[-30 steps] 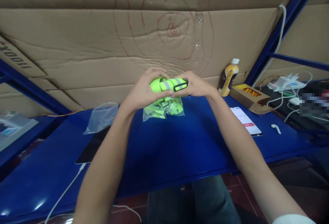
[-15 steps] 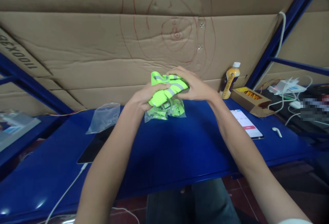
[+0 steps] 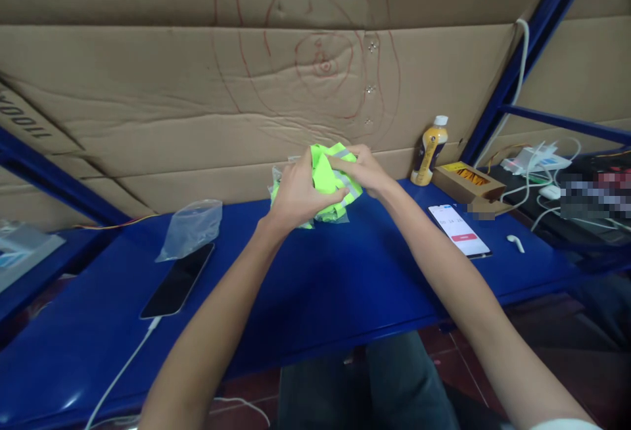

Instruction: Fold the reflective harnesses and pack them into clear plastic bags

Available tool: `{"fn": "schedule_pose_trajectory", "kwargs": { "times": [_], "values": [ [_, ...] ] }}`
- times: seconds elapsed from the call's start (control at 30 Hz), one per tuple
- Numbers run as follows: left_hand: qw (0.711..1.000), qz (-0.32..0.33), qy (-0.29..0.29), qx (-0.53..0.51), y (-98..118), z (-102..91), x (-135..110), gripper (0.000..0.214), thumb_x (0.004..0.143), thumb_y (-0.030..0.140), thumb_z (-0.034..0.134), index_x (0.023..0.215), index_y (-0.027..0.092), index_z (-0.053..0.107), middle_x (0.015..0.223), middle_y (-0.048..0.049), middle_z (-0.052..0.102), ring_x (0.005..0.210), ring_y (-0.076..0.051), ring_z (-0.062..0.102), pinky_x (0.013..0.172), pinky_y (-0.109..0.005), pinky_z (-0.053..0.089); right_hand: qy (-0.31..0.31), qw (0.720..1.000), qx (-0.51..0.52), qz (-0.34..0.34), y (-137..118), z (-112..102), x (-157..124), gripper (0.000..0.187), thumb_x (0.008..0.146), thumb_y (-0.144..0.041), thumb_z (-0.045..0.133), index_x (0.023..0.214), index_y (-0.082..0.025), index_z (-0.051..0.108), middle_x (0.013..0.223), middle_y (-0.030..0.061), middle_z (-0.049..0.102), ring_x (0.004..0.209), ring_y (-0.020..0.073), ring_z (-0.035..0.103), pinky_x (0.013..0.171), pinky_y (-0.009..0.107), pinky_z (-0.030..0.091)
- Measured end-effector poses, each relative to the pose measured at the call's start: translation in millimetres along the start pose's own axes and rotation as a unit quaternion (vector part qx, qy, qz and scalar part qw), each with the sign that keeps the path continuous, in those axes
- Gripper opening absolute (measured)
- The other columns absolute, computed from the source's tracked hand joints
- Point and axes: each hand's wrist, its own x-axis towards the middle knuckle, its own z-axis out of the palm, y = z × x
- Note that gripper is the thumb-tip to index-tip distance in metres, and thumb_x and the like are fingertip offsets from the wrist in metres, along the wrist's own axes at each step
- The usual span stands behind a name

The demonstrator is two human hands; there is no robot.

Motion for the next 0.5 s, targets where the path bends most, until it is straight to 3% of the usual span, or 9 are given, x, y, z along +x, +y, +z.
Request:
{"fn": "schedule_pose_trajectory", "kwargs": {
  "times": [0.07,0.13,0.27,0.33,0.37,0.43,0.5],
  "values": [
    [0.999,-0.015,0.024,-0.024,0.7,7.5,-6.3,0.081,0.065,0.053,0.097,0.127,0.020,0.057,0.112,-0.0112,0.074,0.108,-0.036,0.072,0.093,-0.043,0.056,0.048,0.999,0.003,-0.014,2.0,1.4,-9.0,0.052,0.071,-0.067,0.088,0.074,-0.021,0.065,0.077,0.0020,0.063,0.070,0.0163,0.054,0.062,0.028,0.046],
    [0.997,-0.012,0.059,-0.046,0.8,14.7,-16.7,0.089,0.071,0.056,0.095,0.140,0.020,0.051,0.121,-0.0127,0.073,0.114,-0.035,0.073,0.096,-0.043,0.057,0.079,0.995,-0.009,-0.056,4.7,3.8,-21.5,0.048,0.074,-0.063,0.086,0.074,-0.019,0.067,0.079,0.0027,0.065,0.072,0.0165,0.055,0.065,0.028,0.046],
    [0.990,0.091,0.109,0.002,-2.9,26.6,-45.4,0.057,0.105,0.047,0.063,0.154,0.021,0.048,0.148,-0.0186,0.064,0.139,-0.034,0.064,0.114,-0.047,0.052,0.130,0.987,-0.054,-0.081,17.4,11.4,-51.4,0.040,0.084,-0.057,0.075,0.075,-0.019,0.067,0.074,0.0007,0.061,0.070,0.0159,0.052,0.066,0.029,0.042],
    [0.987,0.141,0.052,0.053,-7.2,32.7,-59.2,0.048,0.111,0.042,0.049,0.154,0.020,0.052,0.157,-0.0216,0.058,0.148,-0.036,0.057,0.121,-0.052,0.047,0.142,0.984,-0.072,-0.084,26.4,14.8,-63.4,0.038,0.086,-0.054,0.072,0.072,-0.019,0.063,0.070,-0.0007,0.057,0.068,0.0152,0.049,0.066,0.029,0.040],
    [0.986,0.151,0.010,0.066,-9.5,36.3,-65.0,0.052,0.111,0.044,0.049,0.156,0.018,0.051,0.157,-0.0227,0.058,0.149,-0.038,0.057,0.122,-0.054,0.047,0.145,0.983,-0.079,-0.084,30.8,16.0,-67.8,0.038,0.087,-0.052,0.070,0.070,-0.020,0.061,0.069,-0.0011,0.055,0.068,0.0149,0.047,0.066,0.029,0.040],
    [0.986,0.143,-0.047,0.072,-13.5,44.4,-73.9,0.074,0.102,0.054,0.067,0.161,0.016,0.043,0.156,-0.0246,0.060,0.145,-0.041,0.060,0.117,-0.055,0.052,0.147,0.982,-0.092,-0.080,37.9,17.5,-74.1,0.037,0.087,-0.051,0.068,0.068,-0.021,0.058,0.068,-0.0016,0.053,0.066,0.0148,0.046,0.065,0.029,0.039],
    [0.989,0.114,-0.058,0.077,-15.3,52.1,-79.0,0.102,0.085,0.058,0.087,0.162,0.015,0.037,0.155,-0.0267,0.060,0.141,-0.045,0.064,0.111,-0.056,0.057,0.142,0.981,-0.103,-0.079,41.4,18.2,-78.1,0.036,0.087,-0.050,0.067,0.067,-0.021,0.057,0.067,-0.0020,0.052,0.065,0.0148,0.045,0.064,0.029,0.039]
  ]
}}
